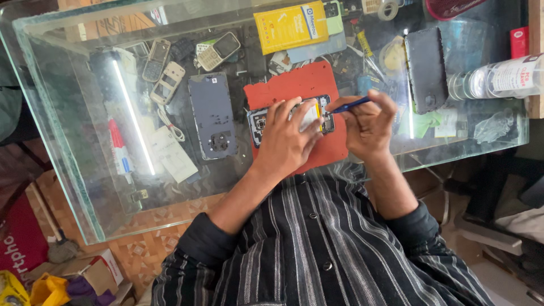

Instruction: The person works on a disassembled smartphone at a glass workbench, using a small screwdriver to unscrew and manipulate internal components of the phone. They reposition the phone body, adjust internal parts by hand and with the tool, and continue working on the exposed internals throughout the episode.

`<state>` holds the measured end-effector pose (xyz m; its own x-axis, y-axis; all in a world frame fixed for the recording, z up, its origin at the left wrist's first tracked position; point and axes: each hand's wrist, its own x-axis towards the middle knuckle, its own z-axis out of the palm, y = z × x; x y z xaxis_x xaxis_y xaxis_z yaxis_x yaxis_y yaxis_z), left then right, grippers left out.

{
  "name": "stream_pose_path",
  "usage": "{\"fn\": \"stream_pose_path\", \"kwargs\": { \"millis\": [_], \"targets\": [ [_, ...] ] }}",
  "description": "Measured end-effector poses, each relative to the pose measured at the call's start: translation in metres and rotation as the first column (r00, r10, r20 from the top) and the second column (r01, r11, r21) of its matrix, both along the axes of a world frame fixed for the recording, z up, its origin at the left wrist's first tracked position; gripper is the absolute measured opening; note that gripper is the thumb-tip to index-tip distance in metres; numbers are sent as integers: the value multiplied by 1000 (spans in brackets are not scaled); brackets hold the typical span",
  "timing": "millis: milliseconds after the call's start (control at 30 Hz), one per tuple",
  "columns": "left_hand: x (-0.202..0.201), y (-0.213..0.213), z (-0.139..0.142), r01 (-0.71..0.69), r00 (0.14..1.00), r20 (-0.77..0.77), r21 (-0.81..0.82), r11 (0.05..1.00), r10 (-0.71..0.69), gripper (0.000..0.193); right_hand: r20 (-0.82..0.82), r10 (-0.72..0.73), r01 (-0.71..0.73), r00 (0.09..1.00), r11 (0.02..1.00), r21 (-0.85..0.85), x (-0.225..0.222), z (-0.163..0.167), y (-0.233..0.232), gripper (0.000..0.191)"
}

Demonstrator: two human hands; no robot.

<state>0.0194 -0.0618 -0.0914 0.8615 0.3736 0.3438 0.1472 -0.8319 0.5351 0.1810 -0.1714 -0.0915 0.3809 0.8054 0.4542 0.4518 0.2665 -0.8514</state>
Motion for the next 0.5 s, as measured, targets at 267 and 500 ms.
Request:
{"fn": "stream_pose_path", "kwargs": {
  "millis": [267, 500],
  "targets": [
    [46, 8, 8, 5, 991, -129, 175, 985, 18, 10, -118, -87, 90, 989, 996, 20, 8, 4, -16, 77],
    [66, 0, 16, 61, 917, -379, 437, 897, 122, 13, -116, -152, 149, 982, 988, -37, 2, 5, -19, 78]
  ]
}}
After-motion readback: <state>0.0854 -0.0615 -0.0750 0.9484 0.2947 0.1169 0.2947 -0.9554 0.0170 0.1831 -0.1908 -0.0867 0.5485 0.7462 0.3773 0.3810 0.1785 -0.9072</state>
